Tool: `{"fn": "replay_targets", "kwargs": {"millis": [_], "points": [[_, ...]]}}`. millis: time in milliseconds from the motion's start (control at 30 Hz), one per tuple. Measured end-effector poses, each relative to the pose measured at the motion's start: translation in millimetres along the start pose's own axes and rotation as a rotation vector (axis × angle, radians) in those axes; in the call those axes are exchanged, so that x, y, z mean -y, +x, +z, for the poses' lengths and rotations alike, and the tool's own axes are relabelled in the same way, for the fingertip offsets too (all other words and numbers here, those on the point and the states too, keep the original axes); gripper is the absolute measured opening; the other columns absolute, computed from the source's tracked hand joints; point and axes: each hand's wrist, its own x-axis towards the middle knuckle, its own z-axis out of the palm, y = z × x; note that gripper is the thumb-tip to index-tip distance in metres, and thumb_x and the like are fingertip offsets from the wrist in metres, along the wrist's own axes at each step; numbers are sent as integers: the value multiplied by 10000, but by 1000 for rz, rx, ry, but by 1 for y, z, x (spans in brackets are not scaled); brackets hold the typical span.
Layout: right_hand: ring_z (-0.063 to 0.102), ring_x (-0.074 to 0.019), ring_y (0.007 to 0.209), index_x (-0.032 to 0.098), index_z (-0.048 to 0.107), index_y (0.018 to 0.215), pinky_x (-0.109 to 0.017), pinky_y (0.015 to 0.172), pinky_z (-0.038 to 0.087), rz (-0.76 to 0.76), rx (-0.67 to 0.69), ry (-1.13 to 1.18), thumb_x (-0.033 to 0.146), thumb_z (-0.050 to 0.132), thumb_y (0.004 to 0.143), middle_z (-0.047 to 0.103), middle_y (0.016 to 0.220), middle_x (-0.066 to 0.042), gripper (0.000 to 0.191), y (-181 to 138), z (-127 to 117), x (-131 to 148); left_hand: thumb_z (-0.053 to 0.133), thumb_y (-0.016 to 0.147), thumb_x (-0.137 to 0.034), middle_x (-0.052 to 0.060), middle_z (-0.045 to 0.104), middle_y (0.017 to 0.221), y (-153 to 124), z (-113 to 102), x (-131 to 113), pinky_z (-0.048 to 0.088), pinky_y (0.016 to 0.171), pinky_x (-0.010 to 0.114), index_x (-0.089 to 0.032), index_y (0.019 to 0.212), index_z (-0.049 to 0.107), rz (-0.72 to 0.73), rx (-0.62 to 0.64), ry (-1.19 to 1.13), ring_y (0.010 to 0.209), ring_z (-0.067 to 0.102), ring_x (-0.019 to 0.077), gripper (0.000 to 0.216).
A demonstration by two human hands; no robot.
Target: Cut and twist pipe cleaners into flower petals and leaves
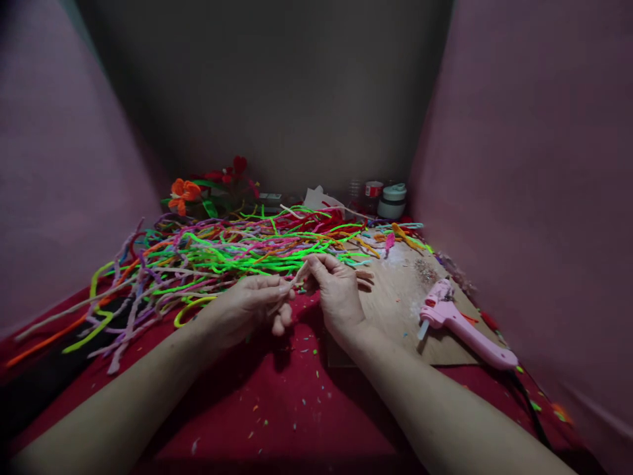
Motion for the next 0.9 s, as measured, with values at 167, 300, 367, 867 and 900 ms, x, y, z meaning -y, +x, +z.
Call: {"fn": "replay_targets", "kwargs": {"millis": [167,300,367,867,900], "points": [[458,-81,480,180,577,684,-223,492,354,47,73,30,305,640,697,549,589,39,141,0,1,2,608,726,-300,46,629,641,1,-3,-1,410,485,188,-112,707,549,5,-39,18,517,575,97,198],[417,-75,473,167,553,584,-230,504,326,57,118,-71,259,603,727,521,530,35,177,-3,2,2,594,736,-313,19,608,552,0,0,-3,362,433,160,-117,695,564,35,-95,135,436,524,70,203],[408,-76,472,165,548,566,-232,500,319,58,91,-110,246,592,732,524,529,30,190,-3,3,2,587,738,-305,5,587,489,-1,4,-5,338,407,153,-117,641,551,47,-133,239,377,485,56,214],[517,-104,453,164,561,700,-217,462,407,4,31,17,369,510,789,546,525,19,229,0,2,-1,556,716,-313,-35,494,363,-3,6,-8,279,311,153,-150,547,482,-44,-139,341,270,366,51,246],[521,-107,449,170,561,777,-210,435,400,31,7,24,386,492,792,553,545,22,227,1,2,-2,556,718,-322,-37,491,366,-2,5,-8,280,314,155,-150,557,484,-32,-159,349,276,368,52,247]]}}
